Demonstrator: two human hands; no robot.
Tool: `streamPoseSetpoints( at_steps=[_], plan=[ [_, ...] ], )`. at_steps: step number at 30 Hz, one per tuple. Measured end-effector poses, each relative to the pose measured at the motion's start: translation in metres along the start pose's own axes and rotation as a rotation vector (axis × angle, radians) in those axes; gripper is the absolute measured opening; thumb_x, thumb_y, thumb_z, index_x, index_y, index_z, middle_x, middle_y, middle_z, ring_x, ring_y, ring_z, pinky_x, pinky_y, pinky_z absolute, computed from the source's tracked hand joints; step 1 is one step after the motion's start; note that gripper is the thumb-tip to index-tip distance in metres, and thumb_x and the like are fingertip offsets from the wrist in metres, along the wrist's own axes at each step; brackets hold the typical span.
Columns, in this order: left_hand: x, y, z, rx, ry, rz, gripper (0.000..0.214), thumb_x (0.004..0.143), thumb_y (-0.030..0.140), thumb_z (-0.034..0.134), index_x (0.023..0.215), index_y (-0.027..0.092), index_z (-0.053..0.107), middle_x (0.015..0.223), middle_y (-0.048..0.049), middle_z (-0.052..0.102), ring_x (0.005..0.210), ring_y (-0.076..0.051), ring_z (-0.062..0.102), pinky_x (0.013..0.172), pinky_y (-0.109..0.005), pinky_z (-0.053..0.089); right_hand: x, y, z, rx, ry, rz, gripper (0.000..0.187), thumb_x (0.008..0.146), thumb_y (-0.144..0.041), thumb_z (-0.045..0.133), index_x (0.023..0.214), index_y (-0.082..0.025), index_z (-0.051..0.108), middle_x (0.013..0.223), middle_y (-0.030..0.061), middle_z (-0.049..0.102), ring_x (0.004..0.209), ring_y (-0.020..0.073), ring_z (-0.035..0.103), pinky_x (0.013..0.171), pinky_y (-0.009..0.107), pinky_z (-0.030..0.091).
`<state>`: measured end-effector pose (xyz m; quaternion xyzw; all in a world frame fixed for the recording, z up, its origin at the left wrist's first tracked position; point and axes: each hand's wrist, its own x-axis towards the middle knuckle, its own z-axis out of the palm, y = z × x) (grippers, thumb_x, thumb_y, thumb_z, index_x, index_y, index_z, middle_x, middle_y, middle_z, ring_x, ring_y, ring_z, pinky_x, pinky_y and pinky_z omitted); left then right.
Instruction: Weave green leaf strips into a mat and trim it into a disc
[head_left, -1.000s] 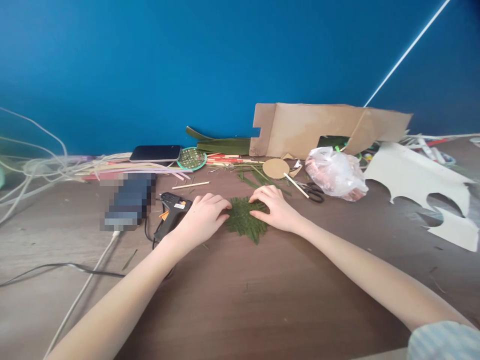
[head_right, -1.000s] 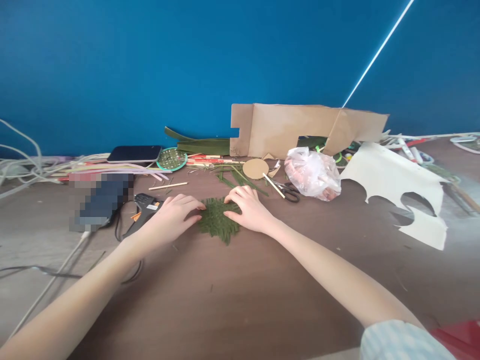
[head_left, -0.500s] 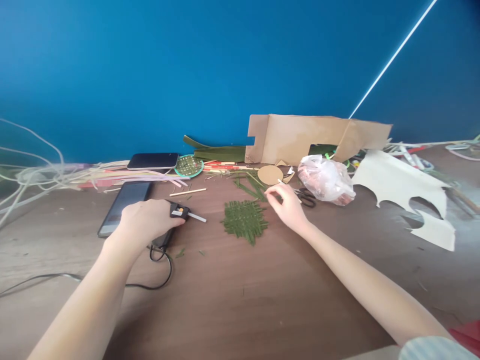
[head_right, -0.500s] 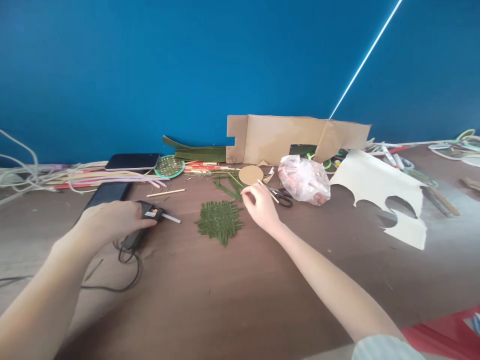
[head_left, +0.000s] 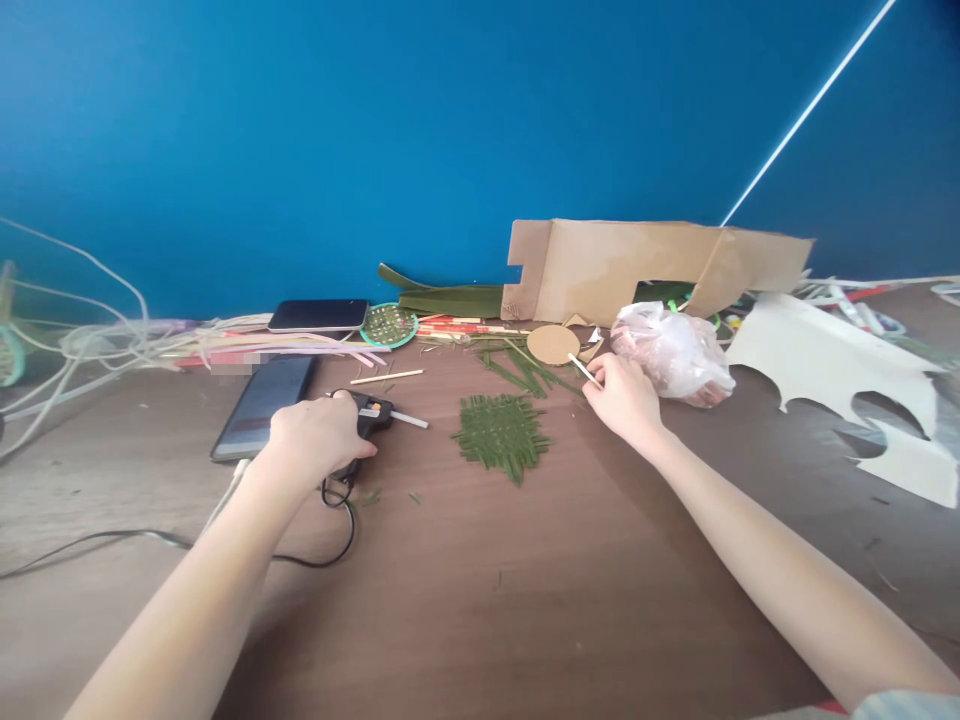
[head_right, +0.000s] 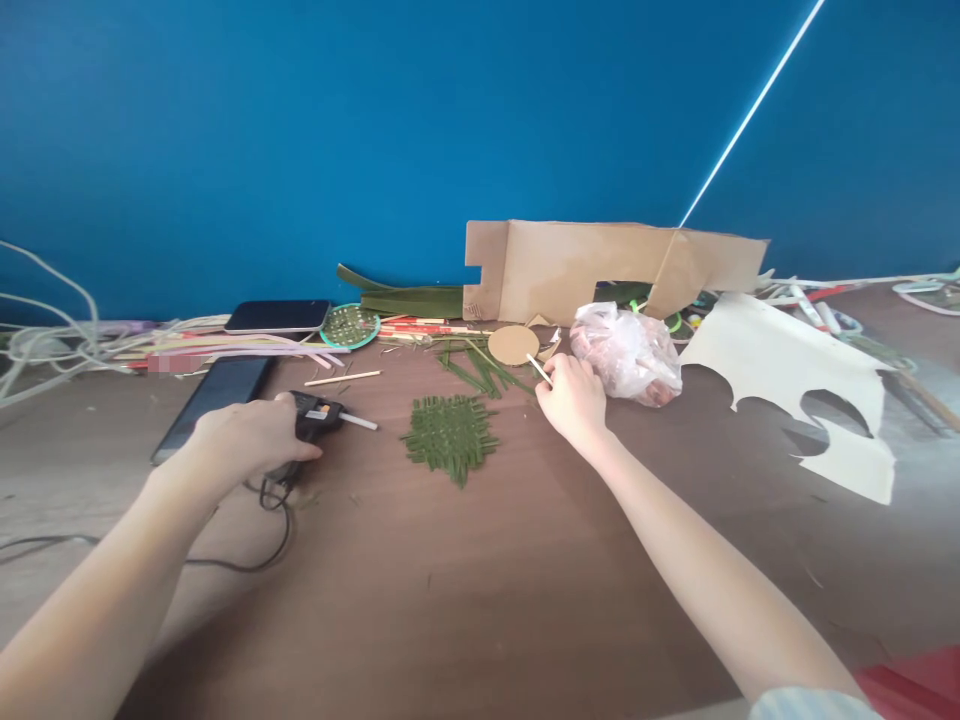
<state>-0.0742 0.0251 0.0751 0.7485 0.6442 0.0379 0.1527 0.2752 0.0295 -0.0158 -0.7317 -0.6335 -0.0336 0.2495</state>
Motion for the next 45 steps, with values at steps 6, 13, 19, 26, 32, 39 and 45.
streamPoseSetpoints(
  at_steps=[6,13,19,26,32,39,45],
  plan=[
    [-0.008,0.015,-0.011,0.271,-0.07,-0.174,0.032,0.062,0.036,0.059,0.058,0.022,0.03,0.055,-0.004,0.051,0.068,-0.029,0.059,0.059,-0.034,0.037,0.003,0.002,0.0,0.043,-0.032,0.018,0.004,0.075,-0.021,0.044,0.071,-0.023,0.045,0.07,0.0062,0.059,0.074,0.0255,0.052,0.063,0.037,0.039],
    [-0.012,0.018,-0.016,0.336,-0.16,-0.122,0.02,0.068,0.035,0.05,0.055,0.02,0.043,0.059,-0.008,0.058,0.064,-0.028,0.059,0.056,-0.034,0.037,-0.004,-0.014,-0.01,0.19,0.064,-0.042,0.005,0.083,-0.024,0.037,0.078,-0.023,0.039,0.078,0.0089,0.056,0.078,0.0256,0.054,0.064,0.036,0.04],
    [-0.007,0.01,-0.015,0.339,-0.11,-0.166,0.026,0.067,0.045,0.051,0.057,0.021,0.051,0.061,-0.0081,0.062,0.065,-0.029,0.061,0.055,-0.033,0.039,-0.02,-0.045,-0.028,0.409,-0.1,-0.187,0.008,0.086,-0.027,0.04,0.079,-0.023,0.039,0.071,0.0029,0.055,0.065,0.0195,0.054,0.058,0.031,0.041],
    [-0.002,0.0,-0.017,0.087,-0.009,-0.069,0.031,0.075,0.048,0.043,0.092,0.026,0.059,0.078,-0.0035,0.065,0.07,-0.024,0.06,0.062,-0.032,0.042,-0.051,-0.066,-0.034,0.216,-0.351,-0.298,0.014,0.087,-0.026,0.039,0.074,-0.022,0.041,0.07,0.0023,0.056,0.065,0.0187,0.053,0.056,0.03,0.04],
    [0.001,0.009,-0.016,-0.306,-0.088,0.099,0.025,0.081,0.038,0.038,0.07,0.021,0.053,0.068,0.0011,0.056,0.063,-0.015,0.053,0.061,-0.027,0.041,-0.067,-0.068,-0.032,0.081,-0.373,-0.44,0.009,0.081,-0.029,0.052,0.081,-0.02,0.049,0.082,0.0054,0.059,0.075,0.0218,0.052,0.068,0.036,0.044],
    [0.004,0.018,-0.005,-0.845,-0.158,0.008,0.026,0.078,0.042,0.052,0.083,0.018,0.057,0.064,0.0021,0.05,0.055,-0.01,0.047,0.049,-0.022,0.035,-0.063,-0.075,-0.012,0.142,-0.398,-0.586,0.037,0.085,-0.033,0.049,0.119,-0.018,0.048,0.122,0.0118,0.053,0.112,0.0278,0.048,0.088,0.044,0.041],
    [0.009,0.016,0.008,-0.934,-0.149,0.047,0.034,0.073,0.045,0.062,0.09,0.016,0.058,0.064,0.0019,0.05,0.058,-0.01,0.046,0.053,-0.023,0.035,-0.052,-0.088,0.0,0.187,-0.406,-0.609,0.036,0.084,-0.031,0.051,0.116,-0.016,0.05,0.121,0.012,0.055,0.113,0.0272,0.048,0.091,0.043,0.039]
  ],
)
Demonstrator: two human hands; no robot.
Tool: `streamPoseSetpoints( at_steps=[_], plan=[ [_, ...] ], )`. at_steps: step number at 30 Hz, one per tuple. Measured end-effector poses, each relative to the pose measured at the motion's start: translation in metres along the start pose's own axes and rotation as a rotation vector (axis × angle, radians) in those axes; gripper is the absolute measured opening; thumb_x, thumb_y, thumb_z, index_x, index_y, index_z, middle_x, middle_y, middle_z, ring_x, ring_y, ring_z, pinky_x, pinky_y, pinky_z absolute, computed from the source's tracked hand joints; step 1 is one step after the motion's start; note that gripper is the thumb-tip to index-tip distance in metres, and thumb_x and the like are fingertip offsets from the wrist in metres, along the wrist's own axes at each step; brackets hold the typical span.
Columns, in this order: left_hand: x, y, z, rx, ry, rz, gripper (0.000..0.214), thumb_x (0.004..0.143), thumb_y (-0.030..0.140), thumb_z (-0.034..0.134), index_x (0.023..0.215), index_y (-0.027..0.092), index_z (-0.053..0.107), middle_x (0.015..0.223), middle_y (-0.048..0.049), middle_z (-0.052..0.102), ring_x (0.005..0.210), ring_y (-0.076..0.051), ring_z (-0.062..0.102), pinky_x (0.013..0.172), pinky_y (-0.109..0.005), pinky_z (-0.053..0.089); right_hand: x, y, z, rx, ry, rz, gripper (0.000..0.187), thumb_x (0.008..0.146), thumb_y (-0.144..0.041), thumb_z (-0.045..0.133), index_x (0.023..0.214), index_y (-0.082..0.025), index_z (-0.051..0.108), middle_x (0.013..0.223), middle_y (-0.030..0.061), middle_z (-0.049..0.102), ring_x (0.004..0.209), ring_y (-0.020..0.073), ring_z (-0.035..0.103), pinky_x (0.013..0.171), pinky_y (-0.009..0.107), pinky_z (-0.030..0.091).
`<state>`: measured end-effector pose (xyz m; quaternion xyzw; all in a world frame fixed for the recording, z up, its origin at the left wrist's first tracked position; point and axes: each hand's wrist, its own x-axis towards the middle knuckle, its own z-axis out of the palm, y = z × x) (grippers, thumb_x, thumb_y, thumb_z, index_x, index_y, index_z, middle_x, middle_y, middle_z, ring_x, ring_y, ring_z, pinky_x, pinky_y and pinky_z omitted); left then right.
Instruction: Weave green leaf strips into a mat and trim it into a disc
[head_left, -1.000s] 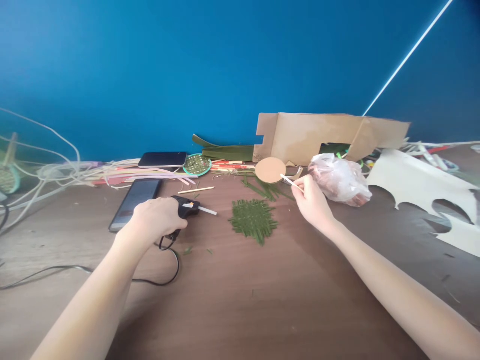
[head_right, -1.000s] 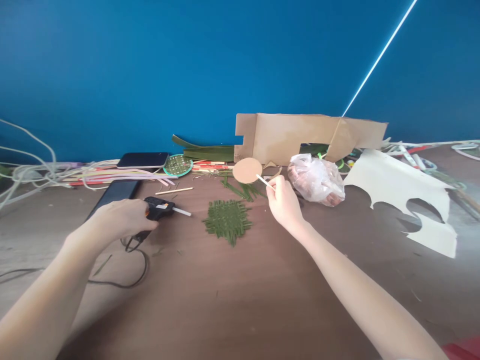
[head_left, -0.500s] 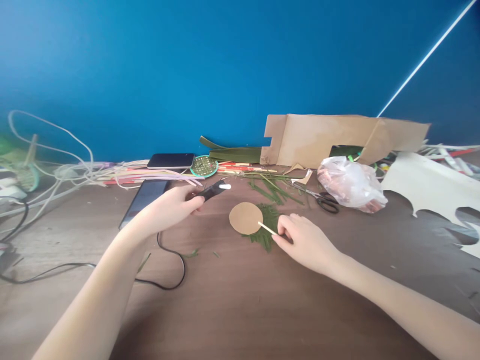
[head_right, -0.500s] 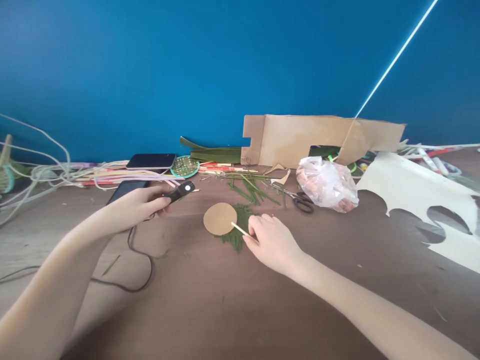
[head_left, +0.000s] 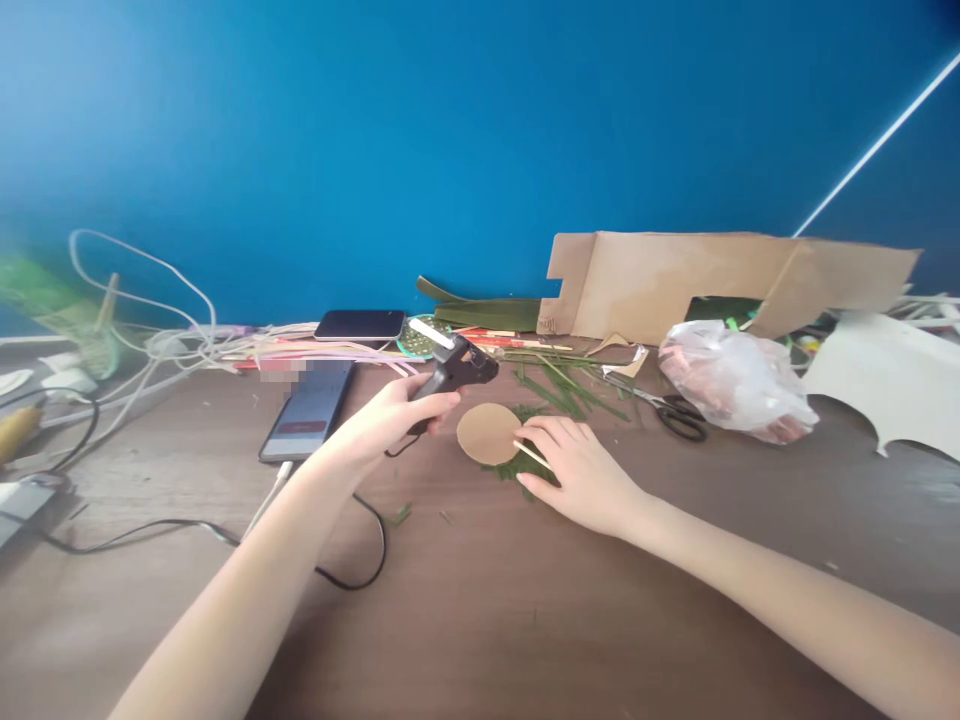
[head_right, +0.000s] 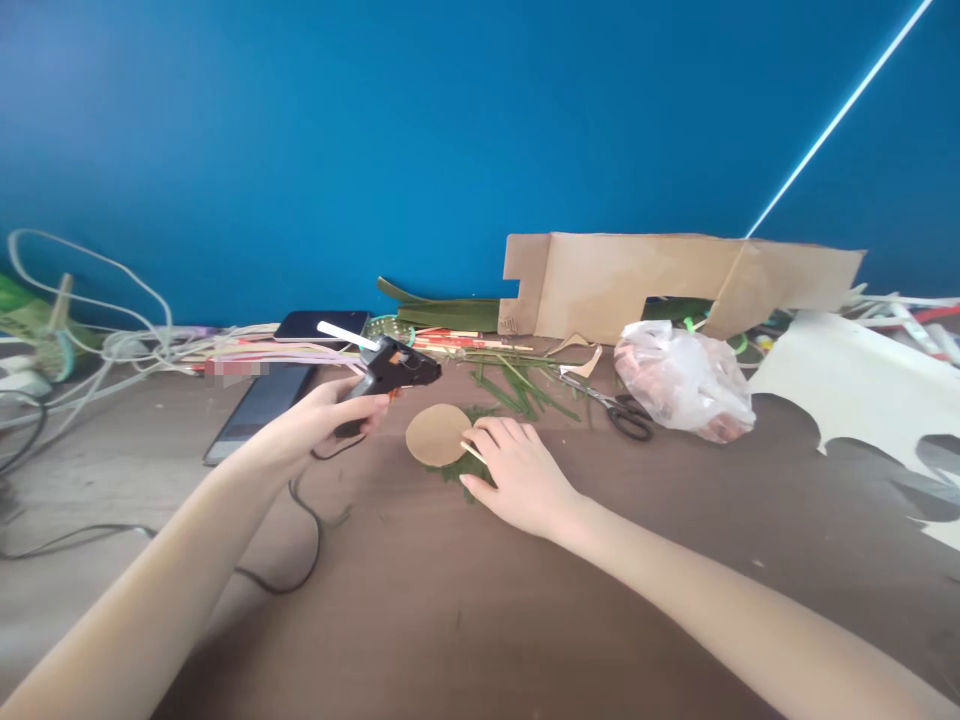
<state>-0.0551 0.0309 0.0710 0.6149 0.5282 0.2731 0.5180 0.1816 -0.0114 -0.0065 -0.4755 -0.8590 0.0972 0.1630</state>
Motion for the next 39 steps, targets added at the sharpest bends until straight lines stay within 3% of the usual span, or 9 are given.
streamPoseSetpoints(
  at_steps=[5,10,14,20,23,27,31,39],
  plan=[
    [-0.001,0.0,0.003,0.146,-0.041,0.03,0.03,0.08,0.046,0.05,0.082,0.016,0.059,0.068,-0.0004,0.058,0.065,-0.013,0.053,0.063,-0.026,0.041,0.004,0.003,0.0,0.173,0.044,0.06,0.028,0.085,-0.034,0.048,0.109,-0.019,0.05,0.116,0.0107,0.057,0.11,0.0267,0.05,0.09,0.045,0.039],
    [-0.006,0.004,-0.003,0.247,-0.035,-0.059,0.037,0.076,0.05,0.054,0.092,0.018,0.06,0.07,-0.0013,0.062,0.067,-0.016,0.057,0.06,-0.027,0.042,0.0,0.01,0.0,0.391,0.095,0.157,0.03,0.088,-0.039,0.043,0.111,-0.02,0.046,0.116,0.0109,0.056,0.111,0.0256,0.049,0.094,0.046,0.038],
    [-0.007,0.006,-0.007,0.253,-0.057,-0.059,0.036,0.079,0.048,0.051,0.095,0.017,0.06,0.081,-0.0038,0.067,0.075,-0.017,0.058,0.067,-0.028,0.043,0.001,0.013,0.002,0.508,0.12,0.17,0.028,0.088,-0.039,0.043,0.11,-0.022,0.046,0.116,0.0095,0.054,0.112,0.0235,0.047,0.097,0.043,0.038],
    [-0.005,0.008,-0.007,0.257,-0.133,-0.002,0.028,0.081,0.043,0.052,0.081,0.016,0.058,0.082,-0.0034,0.066,0.074,-0.014,0.055,0.07,-0.027,0.041,0.001,0.014,0.002,0.554,0.155,0.205,0.024,0.087,-0.036,0.044,0.106,-0.022,0.048,0.112,0.0092,0.053,0.111,0.0226,0.046,0.099,0.044,0.036],
    [-0.007,0.01,-0.006,0.322,-0.15,-0.018,0.028,0.08,0.044,0.053,0.077,0.017,0.057,0.078,-0.0015,0.063,0.066,-0.011,0.052,0.06,-0.024,0.039,0.001,0.014,0.003,0.552,0.164,0.218,0.023,0.087,-0.035,0.044,0.105,-0.022,0.048,0.111,0.009,0.054,0.11,0.0223,0.047,0.099,0.044,0.036],
    [-0.01,0.013,-0.003,0.327,-0.179,-0.112,0.027,0.078,0.046,0.054,0.082,0.019,0.054,0.076,0.0013,0.059,0.044,-0.006,0.035,0.038,-0.022,0.021,0.0,0.016,0.004,0.55,0.188,0.221,0.021,0.087,-0.034,0.044,0.103,-0.022,0.049,0.109,0.0085,0.055,0.109,0.0224,0.048,0.098,0.044,0.037],
    [-0.01,0.012,-0.002,0.324,-0.207,-0.145,0.029,0.077,0.046,0.055,0.091,0.022,0.054,0.076,0.0021,0.06,0.045,-0.006,0.033,0.036,-0.022,0.017,0.0,0.017,0.005,0.548,0.21,0.22,0.019,0.086,-0.033,0.045,0.101,-0.023,0.049,0.107,0.0079,0.056,0.107,0.0223,0.049,0.097,0.044,0.038],
    [-0.007,0.004,0.0,0.375,-0.221,-0.137,0.032,0.075,0.051,0.056,0.081,0.02,0.055,0.075,0.0,0.06,0.053,-0.009,0.04,0.039,-0.021,0.021,0.0,0.016,0.001,0.518,0.193,0.244,0.016,0.085,-0.03,0.044,0.096,-0.022,0.052,0.101,0.0066,0.058,0.101,0.0217,0.051,0.092,0.041,0.041]
  ],
)
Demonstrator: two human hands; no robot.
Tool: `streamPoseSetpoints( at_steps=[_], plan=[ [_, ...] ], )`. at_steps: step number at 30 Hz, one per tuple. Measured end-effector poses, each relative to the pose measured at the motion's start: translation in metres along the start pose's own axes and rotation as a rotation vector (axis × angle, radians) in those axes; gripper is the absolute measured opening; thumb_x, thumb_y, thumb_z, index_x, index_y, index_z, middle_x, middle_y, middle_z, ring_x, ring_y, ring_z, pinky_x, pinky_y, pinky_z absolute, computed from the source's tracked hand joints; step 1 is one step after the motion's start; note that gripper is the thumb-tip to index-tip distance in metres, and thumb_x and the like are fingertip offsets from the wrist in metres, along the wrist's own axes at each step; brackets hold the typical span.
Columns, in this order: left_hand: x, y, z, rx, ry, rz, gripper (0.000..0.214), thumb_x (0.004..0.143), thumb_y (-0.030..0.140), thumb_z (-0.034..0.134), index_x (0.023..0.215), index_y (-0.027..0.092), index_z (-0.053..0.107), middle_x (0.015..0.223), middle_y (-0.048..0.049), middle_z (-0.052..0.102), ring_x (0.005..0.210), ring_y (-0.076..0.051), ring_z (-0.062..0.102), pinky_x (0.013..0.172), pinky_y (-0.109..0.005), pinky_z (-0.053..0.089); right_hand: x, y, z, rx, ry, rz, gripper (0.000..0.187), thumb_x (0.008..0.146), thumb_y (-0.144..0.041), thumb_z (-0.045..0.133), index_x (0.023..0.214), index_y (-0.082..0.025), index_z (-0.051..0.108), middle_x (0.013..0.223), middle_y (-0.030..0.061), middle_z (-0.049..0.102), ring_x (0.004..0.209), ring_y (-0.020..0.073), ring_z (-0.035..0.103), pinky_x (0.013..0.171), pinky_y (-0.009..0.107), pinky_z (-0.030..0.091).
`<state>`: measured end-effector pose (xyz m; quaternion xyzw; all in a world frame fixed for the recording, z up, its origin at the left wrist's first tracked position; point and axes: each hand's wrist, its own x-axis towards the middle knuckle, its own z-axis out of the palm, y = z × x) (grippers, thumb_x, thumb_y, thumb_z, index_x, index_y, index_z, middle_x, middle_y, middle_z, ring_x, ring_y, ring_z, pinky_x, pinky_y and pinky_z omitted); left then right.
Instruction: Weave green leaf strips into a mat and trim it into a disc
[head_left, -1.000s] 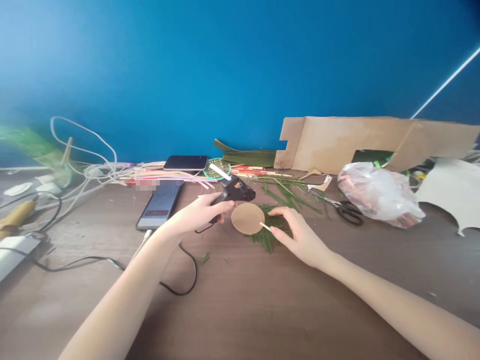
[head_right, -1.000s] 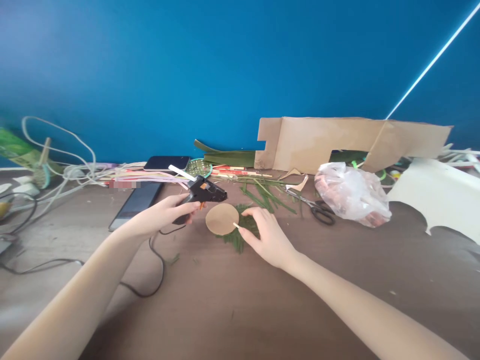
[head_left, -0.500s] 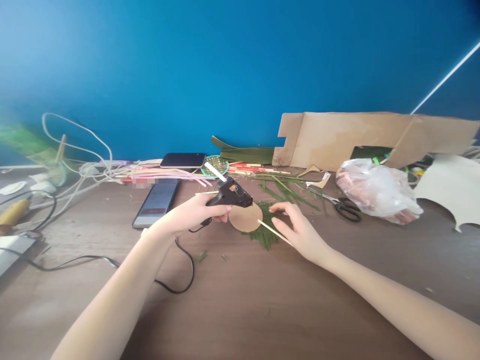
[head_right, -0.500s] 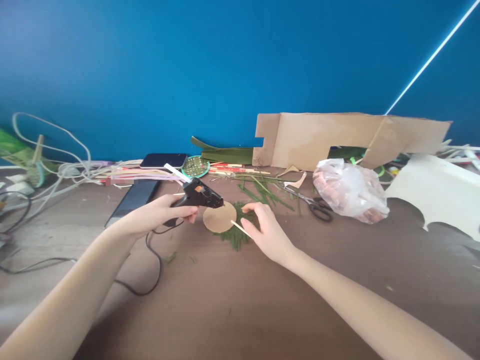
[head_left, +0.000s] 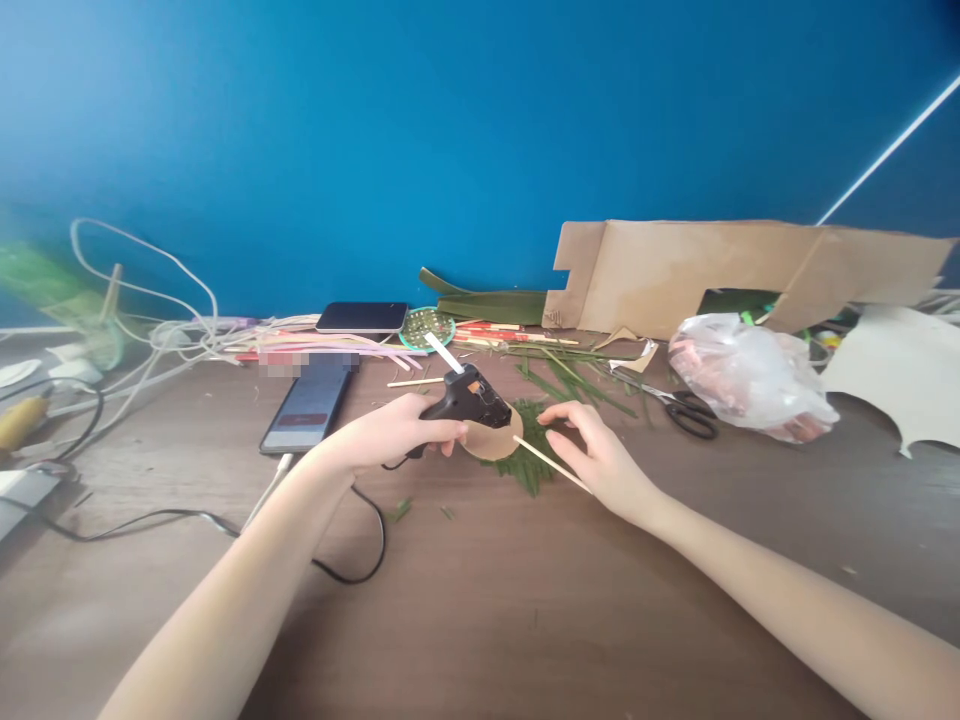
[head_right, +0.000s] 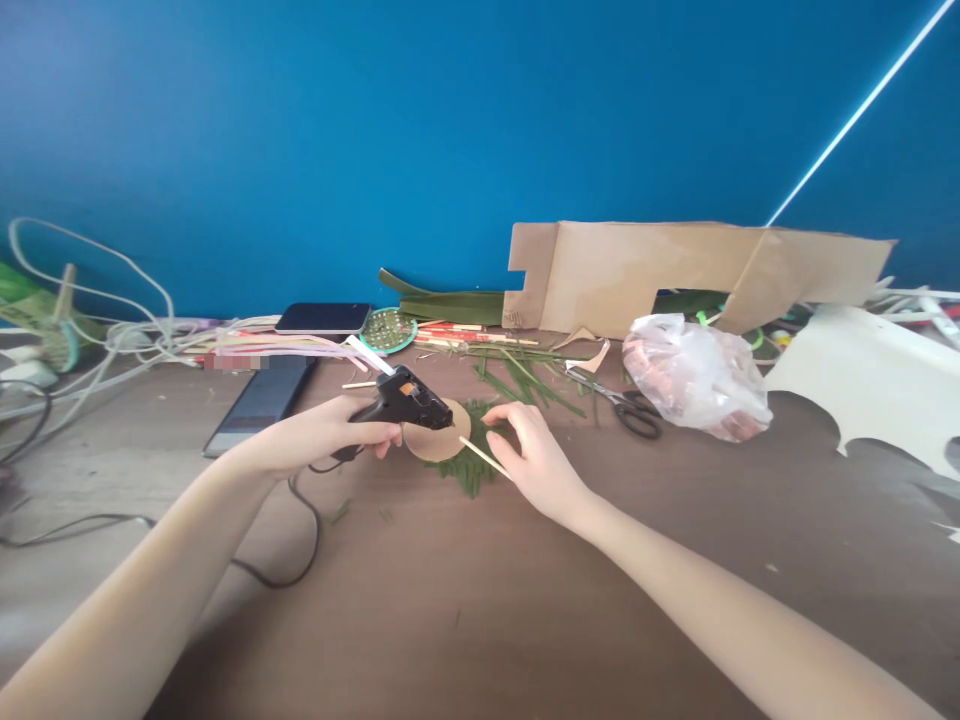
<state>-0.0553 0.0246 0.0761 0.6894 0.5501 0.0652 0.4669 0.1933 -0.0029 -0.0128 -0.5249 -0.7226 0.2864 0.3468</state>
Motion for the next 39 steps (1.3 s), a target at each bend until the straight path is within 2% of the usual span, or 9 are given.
streamPoseSetpoints(
  at_steps=[9,15,23,39],
  plan=[
    [-0.002,0.005,0.008,0.02,-0.022,-0.053,0.043,0.072,0.058,0.055,0.086,0.018,0.06,0.065,-0.0001,0.053,0.049,-0.009,0.036,0.041,-0.022,0.021,0.0,-0.001,-0.001,0.009,0.001,-0.006,0.015,0.084,-0.027,0.045,0.096,-0.023,0.053,0.101,0.0065,0.059,0.102,0.0219,0.052,0.092,0.041,0.042],
    [-0.003,0.009,0.009,0.04,-0.024,-0.083,0.048,0.071,0.058,0.055,0.099,0.019,0.06,0.063,0.0015,0.051,0.047,-0.009,0.035,0.041,-0.023,0.02,0.0,-0.002,-0.001,0.01,0.017,-0.018,0.015,0.083,-0.025,0.046,0.096,-0.023,0.053,0.099,0.0065,0.059,0.1,0.022,0.053,0.091,0.042,0.043],
    [-0.002,0.009,0.009,0.065,0.0,-0.126,0.048,0.068,0.061,0.056,0.092,0.02,0.062,0.063,0.0013,0.052,0.049,-0.01,0.038,0.042,-0.023,0.024,0.0,0.002,0.0,0.018,0.012,-0.017,0.015,0.083,-0.024,0.047,0.096,-0.022,0.053,0.1,0.006,0.059,0.101,0.0211,0.052,0.093,0.041,0.041],
    [0.0,0.007,0.01,0.06,0.03,-0.148,0.052,0.067,0.06,0.058,0.101,0.021,0.062,0.06,0.002,0.049,0.042,-0.01,0.034,0.041,-0.025,0.02,-0.001,0.004,0.001,0.022,0.029,-0.053,0.017,0.081,-0.02,0.047,0.097,-0.023,0.053,0.1,0.0056,0.059,0.101,0.0215,0.053,0.092,0.043,0.042]
  ],
)
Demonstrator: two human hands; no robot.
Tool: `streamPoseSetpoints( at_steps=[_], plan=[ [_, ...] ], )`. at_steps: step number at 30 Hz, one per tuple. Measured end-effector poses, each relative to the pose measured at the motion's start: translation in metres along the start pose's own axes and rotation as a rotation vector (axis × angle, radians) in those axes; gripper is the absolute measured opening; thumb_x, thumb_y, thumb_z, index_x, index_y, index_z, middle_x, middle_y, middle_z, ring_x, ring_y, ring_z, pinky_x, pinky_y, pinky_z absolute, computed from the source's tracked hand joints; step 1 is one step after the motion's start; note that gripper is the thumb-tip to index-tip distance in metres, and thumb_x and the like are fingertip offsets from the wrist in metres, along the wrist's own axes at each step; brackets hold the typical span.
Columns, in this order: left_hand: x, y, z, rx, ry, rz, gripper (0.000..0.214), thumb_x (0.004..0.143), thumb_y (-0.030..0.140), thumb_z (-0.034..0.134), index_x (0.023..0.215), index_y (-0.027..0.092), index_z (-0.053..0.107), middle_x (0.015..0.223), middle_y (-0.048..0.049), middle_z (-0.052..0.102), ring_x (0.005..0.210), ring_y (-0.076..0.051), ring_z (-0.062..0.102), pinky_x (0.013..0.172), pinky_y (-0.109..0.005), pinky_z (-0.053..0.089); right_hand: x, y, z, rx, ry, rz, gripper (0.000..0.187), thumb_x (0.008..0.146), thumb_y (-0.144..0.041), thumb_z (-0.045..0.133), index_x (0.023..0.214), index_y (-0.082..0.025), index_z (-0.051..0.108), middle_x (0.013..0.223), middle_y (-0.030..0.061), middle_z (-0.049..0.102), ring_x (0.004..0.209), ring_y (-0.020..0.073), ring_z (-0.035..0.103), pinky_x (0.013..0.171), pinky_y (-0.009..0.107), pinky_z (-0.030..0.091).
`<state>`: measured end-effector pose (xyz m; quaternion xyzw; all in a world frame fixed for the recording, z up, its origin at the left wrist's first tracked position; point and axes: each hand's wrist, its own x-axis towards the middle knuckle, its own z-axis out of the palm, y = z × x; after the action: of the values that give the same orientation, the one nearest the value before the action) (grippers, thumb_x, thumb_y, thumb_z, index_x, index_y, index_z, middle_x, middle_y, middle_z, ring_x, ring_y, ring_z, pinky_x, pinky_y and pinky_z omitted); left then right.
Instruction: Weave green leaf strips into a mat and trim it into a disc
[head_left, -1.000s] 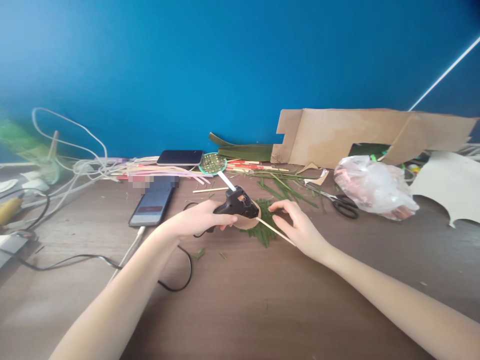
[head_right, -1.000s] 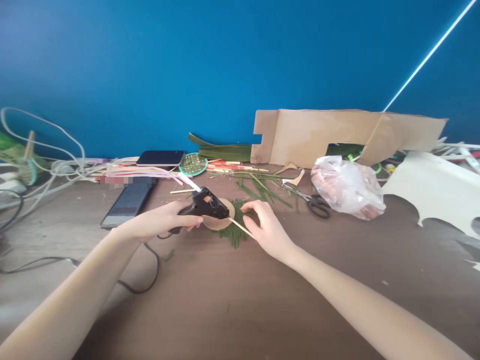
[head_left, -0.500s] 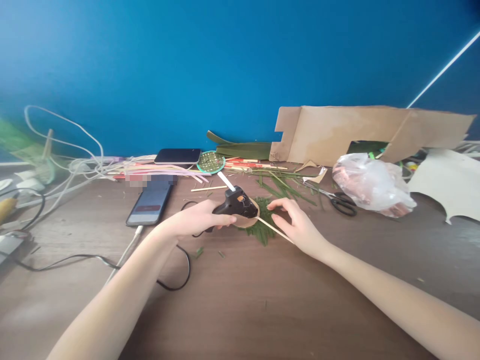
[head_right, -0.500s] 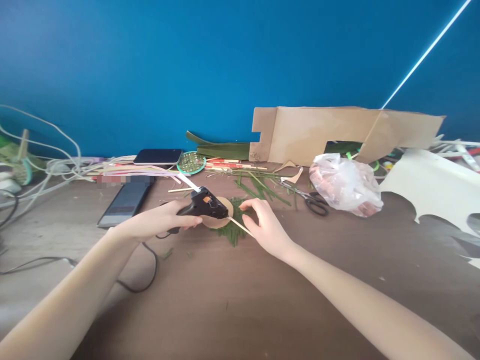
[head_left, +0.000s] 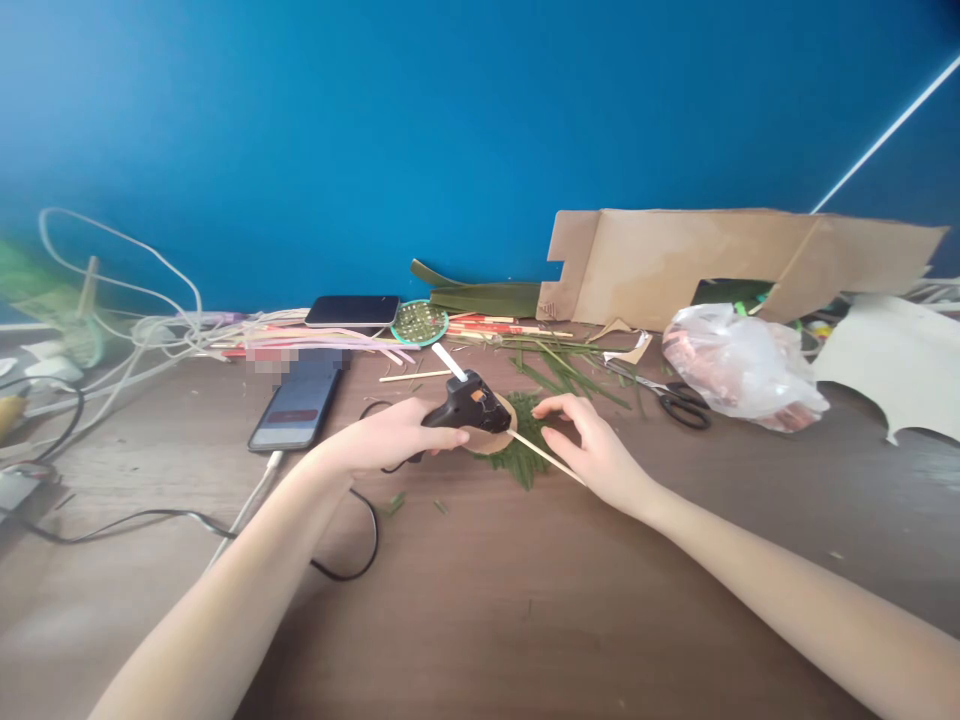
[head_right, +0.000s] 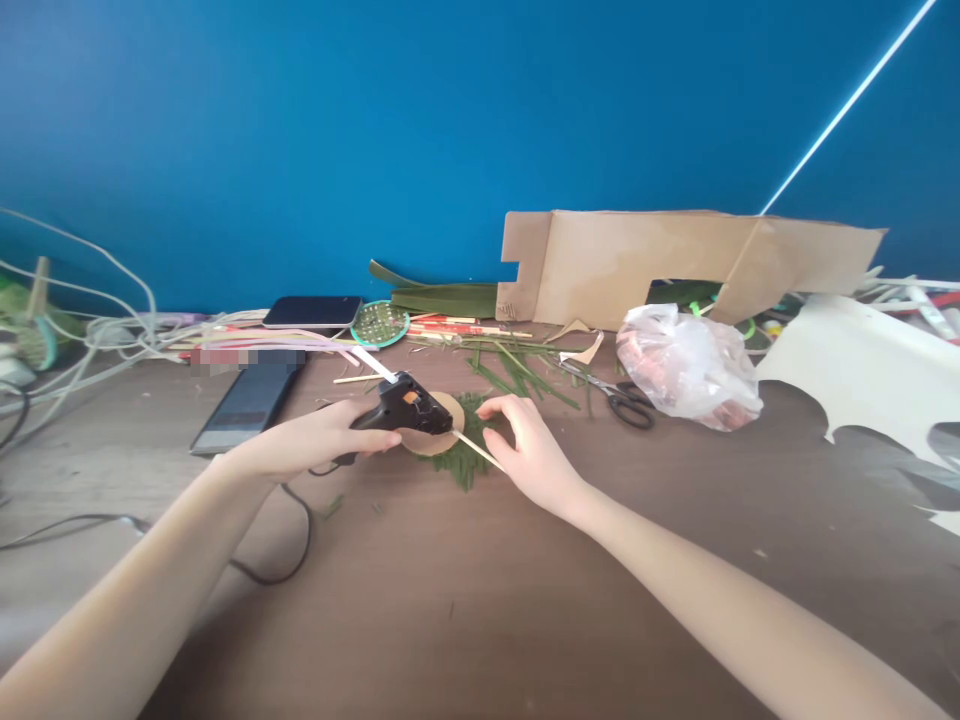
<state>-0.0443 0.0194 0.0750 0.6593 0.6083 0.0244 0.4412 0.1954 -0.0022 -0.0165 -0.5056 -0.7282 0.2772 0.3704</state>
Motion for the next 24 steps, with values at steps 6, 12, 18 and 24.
streamPoseSetpoints(
  at_steps=[6,12,18,24],
  plan=[
    [0.0009,-0.0017,0.0,-0.01,-0.016,0.01,0.054,0.068,0.06,0.058,0.105,0.021,0.061,0.06,0.0015,0.049,0.043,-0.01,0.034,0.04,-0.025,0.019,0.0001,-0.0014,-0.0005,0.001,-0.008,0.027,0.018,0.081,-0.02,0.047,0.097,-0.023,0.053,0.101,0.006,0.059,0.102,0.0212,0.053,0.092,0.042,0.042],
    [0.0005,-0.0014,0.0003,-0.019,0.001,0.022,0.051,0.067,0.059,0.059,0.1,0.02,0.062,0.058,0.0012,0.048,0.042,-0.009,0.032,0.04,-0.025,0.018,0.0001,-0.0007,-0.0007,-0.003,-0.01,0.011,0.019,0.081,-0.019,0.046,0.098,-0.023,0.053,0.102,0.0059,0.059,0.102,0.0213,0.053,0.09,0.041,0.043],
    [0.0014,-0.0013,0.0007,-0.018,0.006,0.013,0.049,0.066,0.059,0.059,0.096,0.021,0.063,0.058,0.0014,0.048,0.041,-0.009,0.032,0.04,-0.025,0.018,0.0007,-0.0033,-0.0018,-0.039,-0.011,-0.002,0.017,0.08,-0.021,0.048,0.096,-0.024,0.054,0.098,0.0052,0.06,0.099,0.0226,0.053,0.083,0.04,0.045],
    [0.0025,-0.0029,0.0006,-0.006,0.0,0.024,0.043,0.068,0.059,0.057,0.081,0.019,0.061,0.06,0.001,0.05,0.042,-0.009,0.033,0.039,-0.025,0.018,0.0011,-0.0058,-0.0021,-0.082,-0.053,0.006,0.015,0.079,-0.023,0.052,0.094,-0.023,0.052,0.099,0.0064,0.06,0.099,0.0238,0.051,0.082,0.04,0.045]
  ],
)
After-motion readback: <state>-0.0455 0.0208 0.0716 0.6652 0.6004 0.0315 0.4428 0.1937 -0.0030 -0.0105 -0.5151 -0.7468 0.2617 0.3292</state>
